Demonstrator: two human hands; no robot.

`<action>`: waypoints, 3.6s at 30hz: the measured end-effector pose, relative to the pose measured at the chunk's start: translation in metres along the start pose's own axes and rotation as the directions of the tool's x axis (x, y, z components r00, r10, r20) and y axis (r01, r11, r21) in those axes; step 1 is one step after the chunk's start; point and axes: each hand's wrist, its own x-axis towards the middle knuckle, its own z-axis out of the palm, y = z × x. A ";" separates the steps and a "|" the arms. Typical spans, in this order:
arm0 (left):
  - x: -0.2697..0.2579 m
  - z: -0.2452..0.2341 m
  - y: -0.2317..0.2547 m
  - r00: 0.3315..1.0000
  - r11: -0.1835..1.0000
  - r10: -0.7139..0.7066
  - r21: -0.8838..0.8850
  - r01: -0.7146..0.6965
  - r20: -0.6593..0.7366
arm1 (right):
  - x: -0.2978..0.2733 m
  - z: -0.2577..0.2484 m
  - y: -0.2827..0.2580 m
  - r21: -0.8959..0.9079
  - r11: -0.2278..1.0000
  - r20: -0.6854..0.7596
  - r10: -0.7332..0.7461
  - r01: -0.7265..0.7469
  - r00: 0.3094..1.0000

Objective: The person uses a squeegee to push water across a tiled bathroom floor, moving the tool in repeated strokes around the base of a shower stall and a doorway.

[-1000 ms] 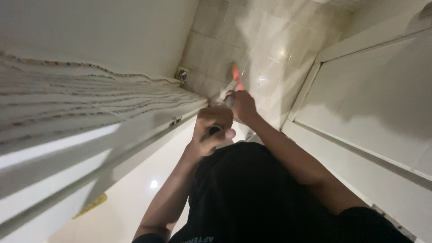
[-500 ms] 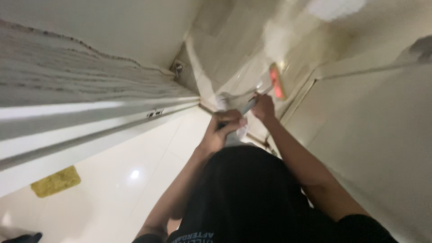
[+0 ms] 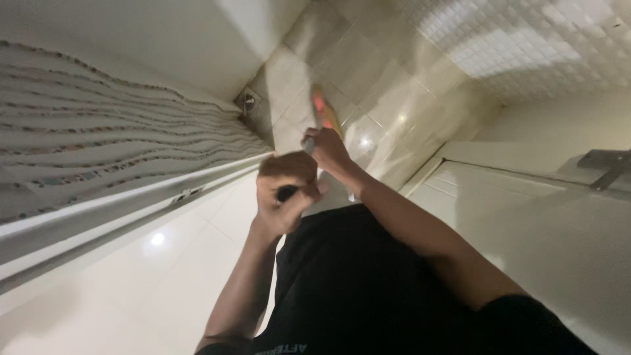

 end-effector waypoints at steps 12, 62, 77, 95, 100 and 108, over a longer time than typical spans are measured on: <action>0.035 0.008 0.000 0.934 0.992 0.112 -0.019 -0.125 -0.339 | 0.061 -0.092 0.043 -0.051 0.993 0.361 0.113 -0.102 0.926; 0.187 0.034 -0.041 0.731 0.976 0.081 0.204 0.081 -0.678 | 0.190 -0.080 0.157 0.567 0.812 0.508 -0.474 0.135 0.720; 0.147 -0.027 -0.059 0.588 0.985 0.055 0.141 0.101 -0.807 | 0.242 -0.027 0.150 0.440 0.835 0.516 -0.536 0.330 0.669; 0.185 -0.022 -0.043 0.575 1.000 0.021 0.022 -0.005 -0.818 | 0.250 -0.066 0.182 0.314 0.836 0.642 -0.537 0.451 0.548; 0.187 0.025 -0.067 0.275 0.991 -0.133 -0.126 0.042 -0.952 | 0.242 -0.059 0.203 0.505 0.685 0.574 -0.721 0.525 0.388; 0.197 0.093 -0.035 0.321 0.970 0.144 0.199 0.143 -0.936 | 0.215 -0.148 0.073 0.801 0.597 0.560 -0.772 0.039 0.300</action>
